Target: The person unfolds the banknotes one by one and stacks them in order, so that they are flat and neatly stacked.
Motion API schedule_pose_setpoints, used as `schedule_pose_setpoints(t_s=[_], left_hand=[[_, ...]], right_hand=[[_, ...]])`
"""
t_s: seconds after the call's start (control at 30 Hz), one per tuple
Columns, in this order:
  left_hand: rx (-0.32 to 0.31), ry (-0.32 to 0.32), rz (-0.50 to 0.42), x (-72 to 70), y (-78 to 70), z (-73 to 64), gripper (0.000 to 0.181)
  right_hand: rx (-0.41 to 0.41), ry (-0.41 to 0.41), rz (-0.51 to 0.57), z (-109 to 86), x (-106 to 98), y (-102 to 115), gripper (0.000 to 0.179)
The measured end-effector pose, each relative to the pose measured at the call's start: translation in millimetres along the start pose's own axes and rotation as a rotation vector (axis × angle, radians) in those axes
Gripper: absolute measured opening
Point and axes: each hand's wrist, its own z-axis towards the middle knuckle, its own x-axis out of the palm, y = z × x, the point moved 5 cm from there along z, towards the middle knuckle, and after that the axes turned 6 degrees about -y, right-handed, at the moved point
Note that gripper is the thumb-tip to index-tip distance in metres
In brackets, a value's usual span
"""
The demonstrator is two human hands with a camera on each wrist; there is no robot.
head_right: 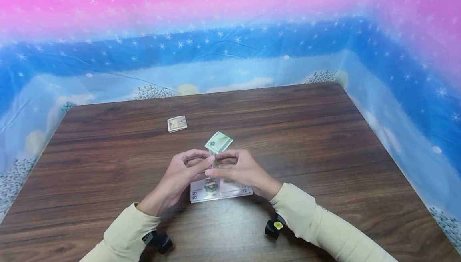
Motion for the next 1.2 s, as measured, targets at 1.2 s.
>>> schedule_pose_setpoints(t_s=[1.2], left_hand=[[0.112,0.071,0.608,-26.1,-5.5,-4.7,0.026]], right_hand=[[-0.151,-0.159,-0.411,-2.5,-28.9,-6.0,0.030]])
